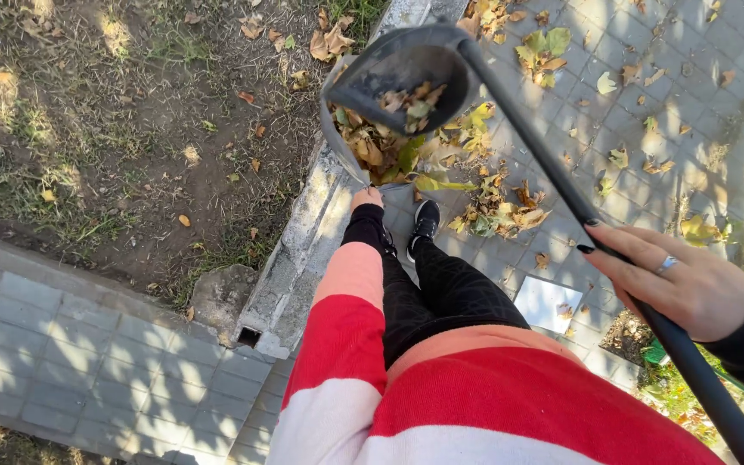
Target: Sweeping and collecting dry leaves from a brick walkway into a plastic bag using a broom and a dustpan.
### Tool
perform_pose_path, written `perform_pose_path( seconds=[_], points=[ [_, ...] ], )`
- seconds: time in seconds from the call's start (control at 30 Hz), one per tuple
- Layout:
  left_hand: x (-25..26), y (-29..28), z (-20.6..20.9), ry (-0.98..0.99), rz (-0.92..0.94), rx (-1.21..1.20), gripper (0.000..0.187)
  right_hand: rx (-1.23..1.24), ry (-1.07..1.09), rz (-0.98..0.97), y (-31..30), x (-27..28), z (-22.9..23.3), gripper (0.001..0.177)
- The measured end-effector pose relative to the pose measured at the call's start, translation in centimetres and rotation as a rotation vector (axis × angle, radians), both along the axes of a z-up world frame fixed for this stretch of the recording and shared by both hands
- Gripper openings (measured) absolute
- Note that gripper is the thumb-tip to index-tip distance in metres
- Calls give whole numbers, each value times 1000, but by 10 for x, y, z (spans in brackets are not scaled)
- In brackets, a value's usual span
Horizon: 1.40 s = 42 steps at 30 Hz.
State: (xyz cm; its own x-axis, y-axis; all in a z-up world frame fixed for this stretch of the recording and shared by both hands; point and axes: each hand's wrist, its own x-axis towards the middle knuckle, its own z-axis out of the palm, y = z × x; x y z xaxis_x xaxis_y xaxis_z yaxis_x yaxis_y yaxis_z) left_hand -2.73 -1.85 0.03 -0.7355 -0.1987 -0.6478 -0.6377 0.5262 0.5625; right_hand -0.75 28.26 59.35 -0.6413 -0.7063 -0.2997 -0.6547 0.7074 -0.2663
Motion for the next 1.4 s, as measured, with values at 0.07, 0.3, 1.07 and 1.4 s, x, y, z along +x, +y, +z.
perform_pose_path(
  seconds=[0.07,0.3,1.07,1.4],
  points=[
    [-5,0,-1,5,-6,42,51,16,-49,-7,-1,3,-7,55],
    [-4,-5,-2,-20,-15,-30,49,-159,36,127,7,19,-14,47],
    [-11,-22,8,-86,-67,-10,46,-453,43,-1022,124,102,-75,10],
    [-9,-21,17,-90,97,189,38,-700,-364,-1001,409,203,-209,23]
  ],
)
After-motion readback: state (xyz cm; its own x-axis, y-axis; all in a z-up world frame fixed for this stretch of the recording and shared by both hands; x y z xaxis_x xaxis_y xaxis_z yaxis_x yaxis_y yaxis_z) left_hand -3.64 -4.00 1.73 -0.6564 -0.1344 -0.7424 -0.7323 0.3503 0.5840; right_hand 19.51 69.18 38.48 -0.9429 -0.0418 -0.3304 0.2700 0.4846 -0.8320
